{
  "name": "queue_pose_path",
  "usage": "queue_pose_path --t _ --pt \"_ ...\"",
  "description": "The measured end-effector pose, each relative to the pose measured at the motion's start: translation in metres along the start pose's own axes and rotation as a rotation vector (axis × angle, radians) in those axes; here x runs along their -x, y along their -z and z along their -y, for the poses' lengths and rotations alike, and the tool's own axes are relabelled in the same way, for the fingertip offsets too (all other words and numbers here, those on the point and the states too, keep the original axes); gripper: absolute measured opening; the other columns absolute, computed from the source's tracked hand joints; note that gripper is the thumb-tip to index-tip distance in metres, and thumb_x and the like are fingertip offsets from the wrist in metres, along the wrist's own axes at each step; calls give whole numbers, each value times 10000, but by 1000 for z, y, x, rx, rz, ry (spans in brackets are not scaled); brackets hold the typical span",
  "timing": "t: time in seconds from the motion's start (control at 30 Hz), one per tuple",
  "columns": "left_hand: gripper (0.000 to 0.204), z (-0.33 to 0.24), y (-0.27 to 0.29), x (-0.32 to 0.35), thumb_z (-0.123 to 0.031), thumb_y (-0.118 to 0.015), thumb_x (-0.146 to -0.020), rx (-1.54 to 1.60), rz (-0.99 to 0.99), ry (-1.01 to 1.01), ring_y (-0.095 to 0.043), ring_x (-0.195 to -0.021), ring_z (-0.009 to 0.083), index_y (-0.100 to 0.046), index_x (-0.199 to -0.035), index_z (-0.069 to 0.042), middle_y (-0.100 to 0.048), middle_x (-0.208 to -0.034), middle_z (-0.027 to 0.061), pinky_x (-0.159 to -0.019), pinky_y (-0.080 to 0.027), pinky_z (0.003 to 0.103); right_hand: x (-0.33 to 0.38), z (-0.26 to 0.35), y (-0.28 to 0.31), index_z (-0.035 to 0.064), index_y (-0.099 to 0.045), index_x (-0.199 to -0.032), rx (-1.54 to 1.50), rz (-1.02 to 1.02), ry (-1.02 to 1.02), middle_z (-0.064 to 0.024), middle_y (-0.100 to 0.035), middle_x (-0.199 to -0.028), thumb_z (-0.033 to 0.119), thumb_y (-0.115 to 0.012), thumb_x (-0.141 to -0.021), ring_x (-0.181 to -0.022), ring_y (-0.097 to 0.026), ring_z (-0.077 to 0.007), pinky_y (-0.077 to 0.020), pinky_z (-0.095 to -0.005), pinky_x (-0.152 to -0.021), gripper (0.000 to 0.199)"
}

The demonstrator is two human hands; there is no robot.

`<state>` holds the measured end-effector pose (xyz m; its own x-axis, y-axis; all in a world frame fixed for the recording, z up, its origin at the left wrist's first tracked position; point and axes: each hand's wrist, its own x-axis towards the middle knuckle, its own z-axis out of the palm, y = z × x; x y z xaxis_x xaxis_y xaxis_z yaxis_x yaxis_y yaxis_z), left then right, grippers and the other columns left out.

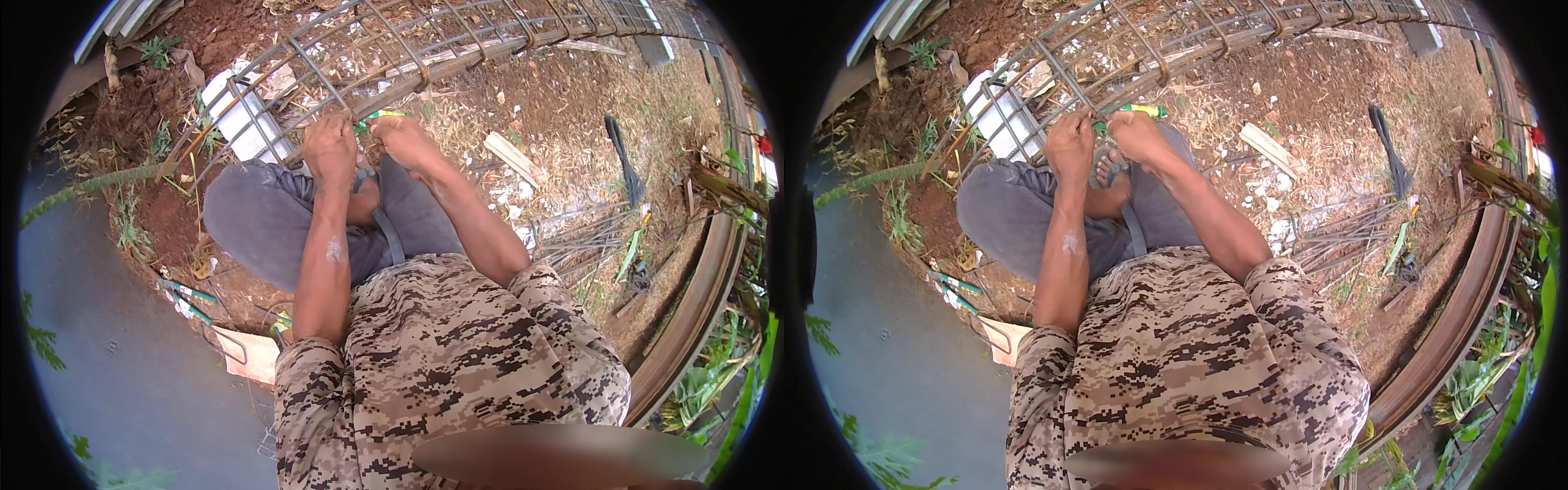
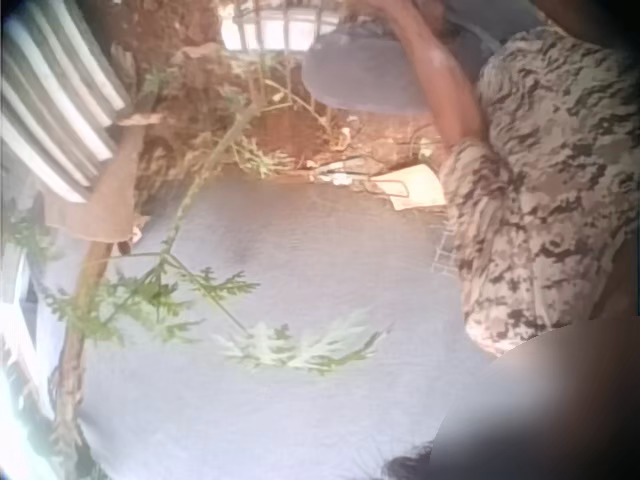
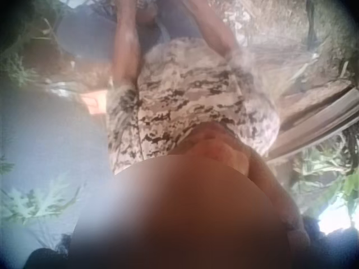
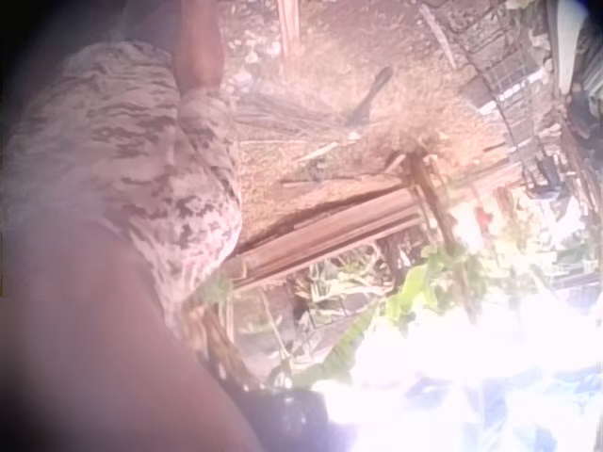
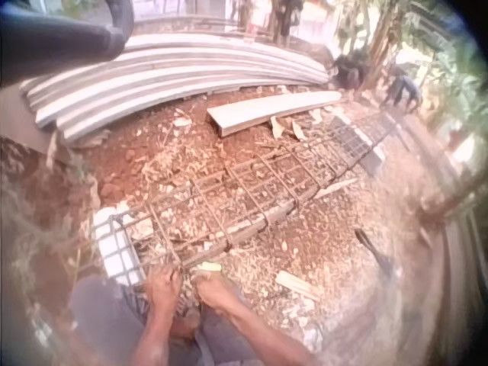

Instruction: The person sits on the ground and uses pliers to twist wire ties around the intersections of a rebar cage. They repeatedly pick up wire ties, wrap them around the bars, and twist them to secure the structure.

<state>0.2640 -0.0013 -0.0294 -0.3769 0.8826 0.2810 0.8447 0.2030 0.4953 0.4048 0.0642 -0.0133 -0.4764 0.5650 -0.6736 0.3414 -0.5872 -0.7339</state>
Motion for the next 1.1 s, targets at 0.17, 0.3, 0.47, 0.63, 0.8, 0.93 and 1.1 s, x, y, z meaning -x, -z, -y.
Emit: queue_pose_path --t 0.17,0.3,0.47,0.63,0.8,0.93,1.1 --pt "330 -7 -8 24 -30 -637 -811 -16 -67 -90 -638 -1021 312 -715 -1128 -75 -664 -1065 127 -877 -517 387 41 -14 2 -22 -671 -1136 423 -155 434 -202 -704 -945 185 -516 -951 -837 -687 -316 -526 -384 -762 318" --pt "415 -15 -21 42 -11 -589 -819 -161 -87 -102 -614 -1067 325 -664 -1223 -60 -636 -1129 164 -915 -492 398 77 -44 -5 -25 -668 -1110 655 -183 433 -256 -676 -985 135 -506 -912 -898 -663 -413 -529 -444 -789 301" --pt "516 -13 -28 43 -15 -565 -833 268 -88 188 -583 -1122 336 -584 -1344 -83 -617 -1206 175 -966 -435 462 99 -60 -8 -46 -647 -1074 698 -280 611 -278 -669 -922 106 -521 -872 -815 -655 -438 -520 -503 -727 282" --pt "612 -11 -26 42 -2 -511 -836 55 -110 2 -616 -1038 338 -483 -1439 -98 -643 -1185 169 -915 -465 458 112 -22 -18 -26 -621 -1130 561 -117 585 -284 -657 -962 102 -509 -910 -857 -643 -455 -514 -504 -763 278" --pt "640 -20 -32 42 -61 -616 -883 293 -263 81 -632 -994 291 -397 -1484 -83 -661 -1130 168 -829 -497 428 107 30 -52 -83 -561 -994 472 -33 568 -332 -619 -902 125 -536 -896 -840 -624 -486 -487 -530 -737 231" --pt "638 -34 -44 30 -116 -700 -900 584 -288 498 -643 -934 205 -382 -1450 -59 -660 -1096 168 -732 -525 354 119 40 -61 -74 -505 -861 435 91 429 -270 -572 -823 166 -617 -841 -754 -607 -414 -473 -488 -679 266" --pt "455 -45 -49 19 -221 -693 -927 562 -258 1100 -653 -790 173 -509 -1301 -38 -678 -969 129 -695 -510 322 122 46 -63 -9 -433 -808 209 135 320 -140 -466 -721 194 -669 -812 -638 -493 -272 -410 -419 -597 311"
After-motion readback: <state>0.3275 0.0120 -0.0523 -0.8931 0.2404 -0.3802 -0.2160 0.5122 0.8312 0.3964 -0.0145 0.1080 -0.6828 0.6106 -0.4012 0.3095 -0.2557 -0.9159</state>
